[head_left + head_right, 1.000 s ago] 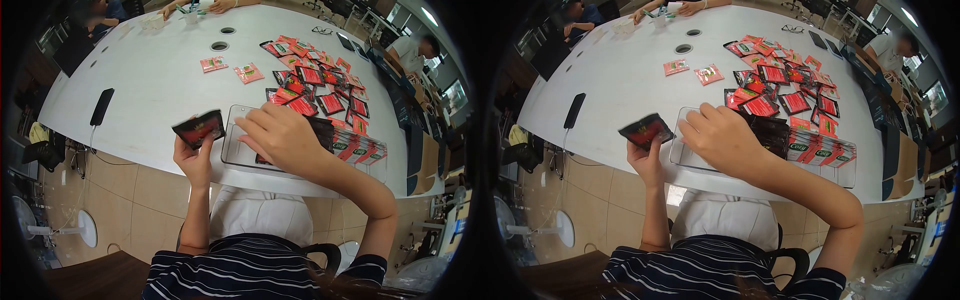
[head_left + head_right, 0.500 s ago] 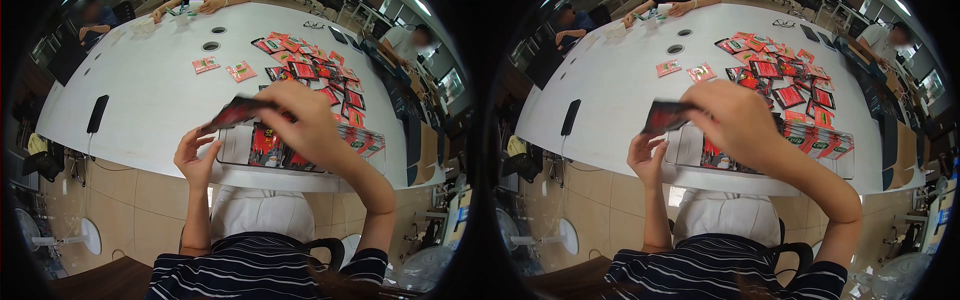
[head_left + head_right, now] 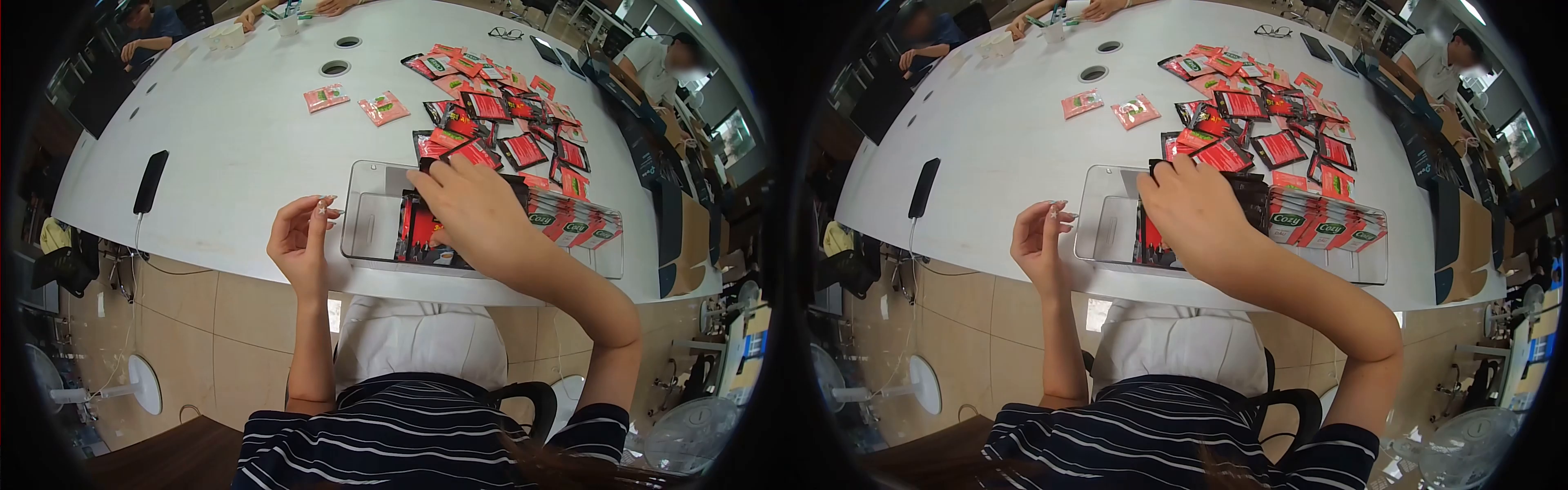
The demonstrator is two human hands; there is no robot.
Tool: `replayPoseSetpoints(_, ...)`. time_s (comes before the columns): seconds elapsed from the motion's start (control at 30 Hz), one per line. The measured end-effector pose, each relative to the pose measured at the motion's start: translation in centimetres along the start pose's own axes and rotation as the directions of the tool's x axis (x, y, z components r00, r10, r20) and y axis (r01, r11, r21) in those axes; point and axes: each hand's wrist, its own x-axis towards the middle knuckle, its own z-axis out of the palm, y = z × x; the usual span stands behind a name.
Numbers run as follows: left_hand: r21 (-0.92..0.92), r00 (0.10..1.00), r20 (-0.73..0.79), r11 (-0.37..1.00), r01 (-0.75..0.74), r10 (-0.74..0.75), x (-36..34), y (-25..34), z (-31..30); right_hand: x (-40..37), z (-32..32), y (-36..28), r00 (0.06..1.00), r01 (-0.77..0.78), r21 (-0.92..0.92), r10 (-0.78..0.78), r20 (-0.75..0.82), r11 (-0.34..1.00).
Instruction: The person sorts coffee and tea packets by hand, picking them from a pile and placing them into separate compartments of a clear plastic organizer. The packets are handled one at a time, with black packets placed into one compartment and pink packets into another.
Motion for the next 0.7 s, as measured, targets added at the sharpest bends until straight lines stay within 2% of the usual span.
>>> replayPoseSetpoints(0.17,-0.006,1.000,0.001,1.000,-0.005,0.005,0.0,-0.4,-0.1,1.6,0.8,-0.1,0.986,-0.003,-0.023,0.006,0.169,1.000)
replayPoseSetpoints(0.27,0.005,1.000,0.002,1.000,-0.002,0.002,0.0,-0.3,0.0,2.2,0.3,0.1,0.964,0.038,0.014,-0.040,0.264,0.999)
replayPoseSetpoints(0.37,0.006,1.000,0.001,1.000,-0.006,0.006,0.0,-0.3,-0.1,2.2,0.6,0.3,0.983,0.042,0.076,-0.055,0.174,0.996)
replayPoseSetpoints(0.47,0.018,1.000,0.003,1.000,0.012,-0.012,0.0,-0.1,0.0,1.5,0.7,0.2,0.996,0.088,0.113,-0.086,-0.028,0.990)
replayPoseSetpoints(0.57,0.014,1.000,0.002,1.000,0.012,-0.012,0.0,-0.1,0.0,1.2,0.2,-0.1,0.981,0.155,0.005,-0.153,-0.119,0.988)
replayPoseSetpoints(0.67,0.007,1.000,0.000,1.000,0.009,-0.009,-0.1,-0.2,0.0,0.6,0.2,-0.2,0.986,0.155,0.073,-0.150,-0.075,0.985)
replayPoseSetpoints(0.7,0.009,1.000,0.001,1.000,0.009,-0.009,0.0,-0.1,0.0,0.5,-0.1,-0.5,0.993,0.115,0.119,-0.119,0.026,0.986)
